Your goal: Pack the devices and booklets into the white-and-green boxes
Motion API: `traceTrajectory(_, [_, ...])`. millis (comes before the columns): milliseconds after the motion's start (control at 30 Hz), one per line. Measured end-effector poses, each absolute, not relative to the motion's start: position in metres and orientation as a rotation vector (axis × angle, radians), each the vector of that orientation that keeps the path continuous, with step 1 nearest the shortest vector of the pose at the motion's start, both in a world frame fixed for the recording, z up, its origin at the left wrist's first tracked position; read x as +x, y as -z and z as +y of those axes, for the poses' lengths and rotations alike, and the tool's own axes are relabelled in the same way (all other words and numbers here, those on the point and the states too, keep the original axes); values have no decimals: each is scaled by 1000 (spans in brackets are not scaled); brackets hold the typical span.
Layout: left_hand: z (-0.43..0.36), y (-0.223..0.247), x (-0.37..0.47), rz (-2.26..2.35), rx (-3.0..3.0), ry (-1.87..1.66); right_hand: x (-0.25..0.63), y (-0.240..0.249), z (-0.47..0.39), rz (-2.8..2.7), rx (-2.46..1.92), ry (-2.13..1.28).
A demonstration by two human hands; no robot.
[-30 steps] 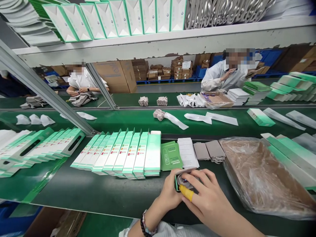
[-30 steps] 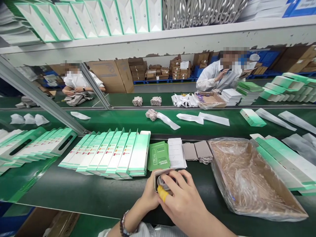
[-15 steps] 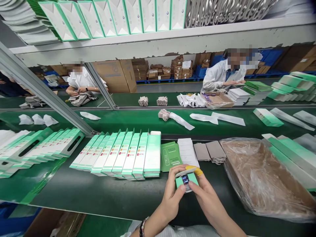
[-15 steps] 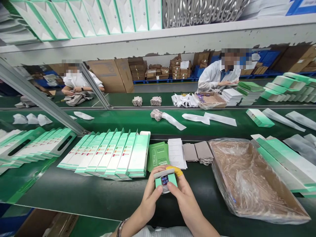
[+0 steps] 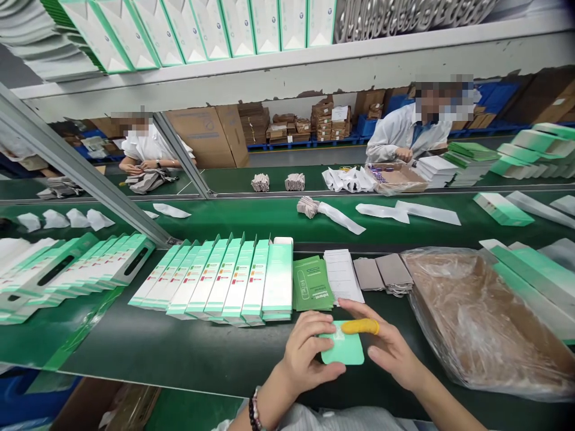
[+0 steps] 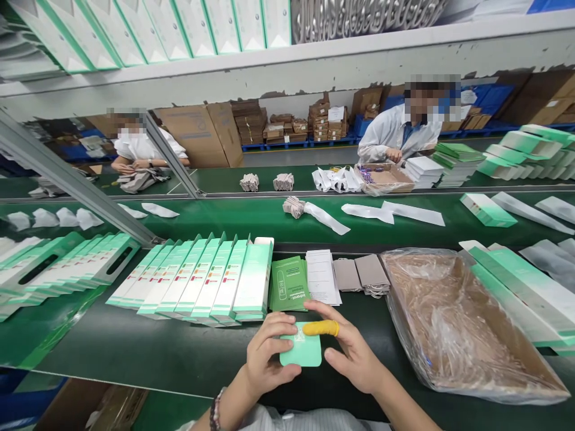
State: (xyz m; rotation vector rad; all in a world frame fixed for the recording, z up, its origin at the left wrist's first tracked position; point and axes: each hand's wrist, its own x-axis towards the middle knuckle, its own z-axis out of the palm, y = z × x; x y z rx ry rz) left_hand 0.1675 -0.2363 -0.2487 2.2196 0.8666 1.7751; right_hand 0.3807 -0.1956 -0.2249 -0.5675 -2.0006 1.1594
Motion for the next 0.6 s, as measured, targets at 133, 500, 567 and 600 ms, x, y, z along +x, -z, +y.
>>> traceTrajectory(133, [-243, 243, 171, 906, 2220, -1688, 378, 220, -198, -2140, -536, -837])
traceTrajectory(500, [-251, 219, 173, 1032, 1670, -1571, 370, 213, -209, -2030, -620, -844])
traceTrajectory(567, [-252, 218, 173, 1031, 1693, -1558, 368, 211, -212, -2017, -644, -847])
traceTrajectory(600, [-252, 219, 172, 1027, 1728, -1558, 367, 209, -213, -2020, -660, -838])
